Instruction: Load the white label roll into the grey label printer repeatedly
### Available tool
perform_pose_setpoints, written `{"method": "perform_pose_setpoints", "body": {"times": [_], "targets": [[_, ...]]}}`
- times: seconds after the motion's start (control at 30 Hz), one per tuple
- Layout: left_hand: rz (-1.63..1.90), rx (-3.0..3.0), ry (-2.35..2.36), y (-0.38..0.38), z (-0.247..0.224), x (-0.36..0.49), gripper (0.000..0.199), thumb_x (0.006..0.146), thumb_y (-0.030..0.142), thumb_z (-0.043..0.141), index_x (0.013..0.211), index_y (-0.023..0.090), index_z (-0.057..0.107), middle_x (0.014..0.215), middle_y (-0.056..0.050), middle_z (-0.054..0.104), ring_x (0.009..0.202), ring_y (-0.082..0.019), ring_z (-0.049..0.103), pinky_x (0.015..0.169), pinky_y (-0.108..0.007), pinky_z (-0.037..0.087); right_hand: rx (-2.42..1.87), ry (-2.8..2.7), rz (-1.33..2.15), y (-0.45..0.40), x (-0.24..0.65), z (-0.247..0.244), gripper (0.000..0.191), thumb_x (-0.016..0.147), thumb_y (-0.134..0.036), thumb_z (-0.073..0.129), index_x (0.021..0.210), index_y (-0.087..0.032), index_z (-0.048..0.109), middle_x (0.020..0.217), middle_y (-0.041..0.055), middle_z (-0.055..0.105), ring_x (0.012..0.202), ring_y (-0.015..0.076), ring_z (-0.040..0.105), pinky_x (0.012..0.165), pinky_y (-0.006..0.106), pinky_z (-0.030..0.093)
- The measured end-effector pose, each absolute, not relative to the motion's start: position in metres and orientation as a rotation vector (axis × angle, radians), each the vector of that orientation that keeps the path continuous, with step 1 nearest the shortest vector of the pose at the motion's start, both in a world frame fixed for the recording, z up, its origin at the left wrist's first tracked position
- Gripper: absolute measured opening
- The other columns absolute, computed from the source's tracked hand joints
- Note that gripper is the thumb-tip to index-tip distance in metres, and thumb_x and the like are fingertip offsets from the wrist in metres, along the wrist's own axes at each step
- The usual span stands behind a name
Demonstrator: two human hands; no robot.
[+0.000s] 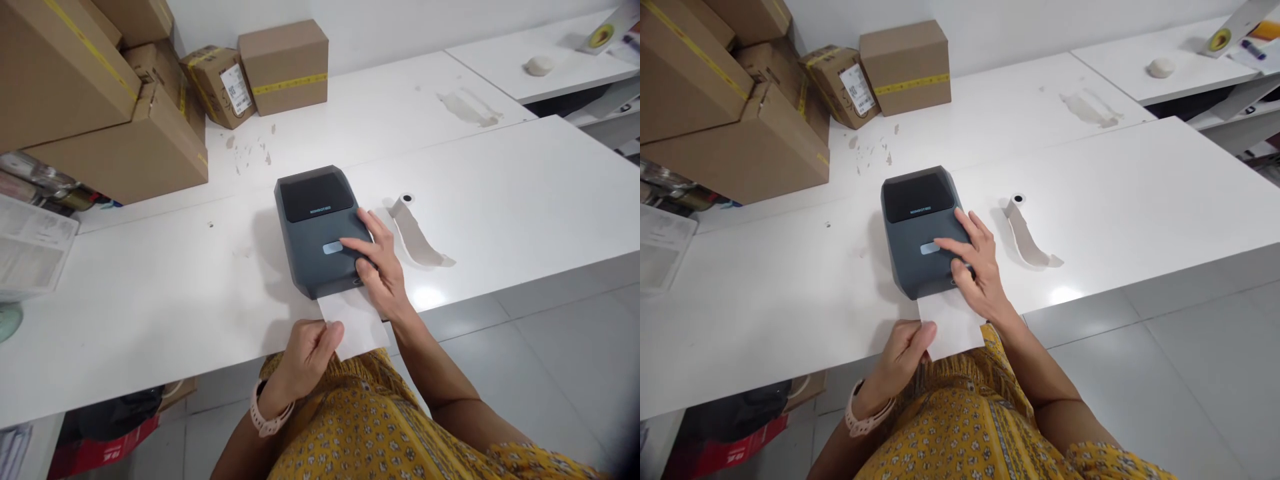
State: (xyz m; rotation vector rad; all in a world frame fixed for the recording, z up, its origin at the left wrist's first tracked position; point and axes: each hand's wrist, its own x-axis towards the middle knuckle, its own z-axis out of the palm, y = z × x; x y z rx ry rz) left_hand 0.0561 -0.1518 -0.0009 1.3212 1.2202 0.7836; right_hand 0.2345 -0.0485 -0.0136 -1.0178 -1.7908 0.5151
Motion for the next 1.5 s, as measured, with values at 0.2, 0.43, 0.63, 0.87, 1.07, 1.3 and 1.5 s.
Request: {"method": "perform_pose_setpoints", "body": {"times": [0.2,0.43,0.63,0.87,1.07,1.3,1.5], "targets": [[1.585,1.624,1.493,-0.139,0.005,0.037,0.028,0.103,0.024,0.048,0.078,0.021,0.061,0.073,-0.002,0.060,0.070,-0.016,0.060,0.067,-0.030,0.048,-1.013,-2.077,-0.026,-0.046,0.238,0.010,0.027,0.105,-0.039,0.046,0.116,-0.030,0.069,0.161,-0.0010,0.052,0.159,0.0332,0.030,0.131,0.062,0.009],[1.256,1.854,1.624,-0.114,-0.007,0.041,0.097,0.091,0.047,0.072,0.167,0.028,0.015,0.175,-0.016,0.019,0.162,-0.038,0.019,0.128,-0.060,0.028,-0.914,-2.246,-0.206,-0.031,0.227,0.036,0.017,0.102,-0.029,0.058,0.086,-0.025,0.062,0.138,-0.0021,0.073,0.152,0.0285,0.046,0.134,0.052,0.005],[1.181,1.535,1.612,-0.112,-0.030,0.049,0.112,0.084,0.055,0.078,0.168,0.033,0.007,0.175,-0.015,0.019,0.160,-0.040,0.025,0.126,-0.062,0.032,-0.890,-2.177,0.184,-0.022,0.230,0.021,0.022,0.105,-0.039,0.054,0.090,-0.024,0.061,0.146,0.0029,0.067,0.156,0.0304,0.039,0.131,0.061,0.013],[1.281,1.523,1.642,-0.109,-0.035,0.048,0.112,0.078,0.052,0.085,0.166,0.038,0.018,0.177,-0.010,0.016,0.163,-0.038,0.015,0.130,-0.062,0.023,-0.875,-1.814,0.596,-0.028,0.236,-0.009,0.040,0.107,-0.051,0.038,0.109,-0.032,0.073,0.164,-0.0034,0.047,0.160,0.0309,0.031,0.129,0.065,0.022],[1.257,1.478,1.620,-0.109,-0.036,0.049,0.115,0.079,0.051,0.085,0.167,0.037,0.012,0.177,-0.010,0.018,0.162,-0.039,0.019,0.130,-0.062,0.025,-0.981,-1.450,0.736,-0.043,0.222,-0.026,0.049,0.106,-0.061,0.035,0.136,-0.035,0.063,0.166,0.0008,0.044,0.155,0.0310,0.041,0.123,0.059,0.040],[1.361,1.445,1.638,-0.108,-0.035,0.057,0.110,0.080,0.059,0.080,0.167,0.037,0.016,0.177,-0.009,0.018,0.163,-0.037,0.015,0.131,-0.058,0.023,-1.021,-1.482,0.754,-0.044,0.223,-0.014,0.066,0.101,-0.073,0.031,0.145,-0.033,0.058,0.167,0.0055,0.043,0.155,0.0332,0.041,0.123,0.060,0.039],[1.433,1.527,1.607,-0.095,0.004,0.047,0.098,0.085,0.071,0.068,0.164,0.028,0.031,0.176,-0.013,0.021,0.164,-0.035,0.015,0.131,-0.054,0.022,-0.930,-1.728,0.612,-0.022,0.237,0.027,0.076,0.098,-0.080,0.027,0.149,-0.031,0.054,0.163,0.0092,0.048,0.151,0.0350,0.045,0.122,0.061,0.037]]}}
